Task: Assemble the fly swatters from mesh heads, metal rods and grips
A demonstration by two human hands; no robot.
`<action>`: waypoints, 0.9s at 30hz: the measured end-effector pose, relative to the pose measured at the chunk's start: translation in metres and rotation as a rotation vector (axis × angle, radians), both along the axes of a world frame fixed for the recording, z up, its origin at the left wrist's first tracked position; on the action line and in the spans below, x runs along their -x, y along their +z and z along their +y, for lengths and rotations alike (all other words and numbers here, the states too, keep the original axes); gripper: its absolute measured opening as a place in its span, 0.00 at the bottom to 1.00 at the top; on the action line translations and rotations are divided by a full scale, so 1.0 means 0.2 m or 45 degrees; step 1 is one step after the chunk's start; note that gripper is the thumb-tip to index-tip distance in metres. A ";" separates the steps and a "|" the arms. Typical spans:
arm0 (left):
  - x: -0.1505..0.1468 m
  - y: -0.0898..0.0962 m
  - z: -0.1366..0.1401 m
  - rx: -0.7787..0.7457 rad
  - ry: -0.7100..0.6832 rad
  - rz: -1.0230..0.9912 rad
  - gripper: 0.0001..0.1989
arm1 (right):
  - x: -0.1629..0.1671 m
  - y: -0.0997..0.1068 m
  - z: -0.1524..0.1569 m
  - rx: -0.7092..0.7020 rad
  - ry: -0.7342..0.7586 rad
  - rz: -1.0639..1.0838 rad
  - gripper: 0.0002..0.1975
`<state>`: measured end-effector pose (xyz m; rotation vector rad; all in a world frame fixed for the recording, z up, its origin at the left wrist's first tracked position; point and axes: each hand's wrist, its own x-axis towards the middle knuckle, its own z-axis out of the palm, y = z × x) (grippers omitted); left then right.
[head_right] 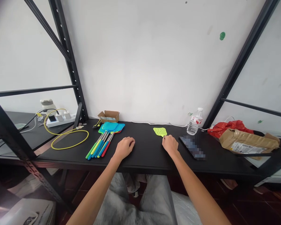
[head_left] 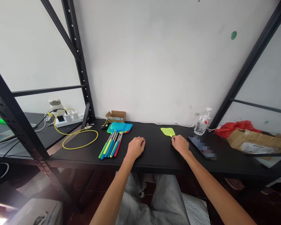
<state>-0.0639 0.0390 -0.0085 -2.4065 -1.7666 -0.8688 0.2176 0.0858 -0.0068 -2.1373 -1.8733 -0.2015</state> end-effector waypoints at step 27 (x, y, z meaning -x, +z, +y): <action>0.01 0.02 0.00 -0.008 -0.008 -0.096 0.12 | 0.64 -0.03 -1.01 0.277 1.777 0.118 0.35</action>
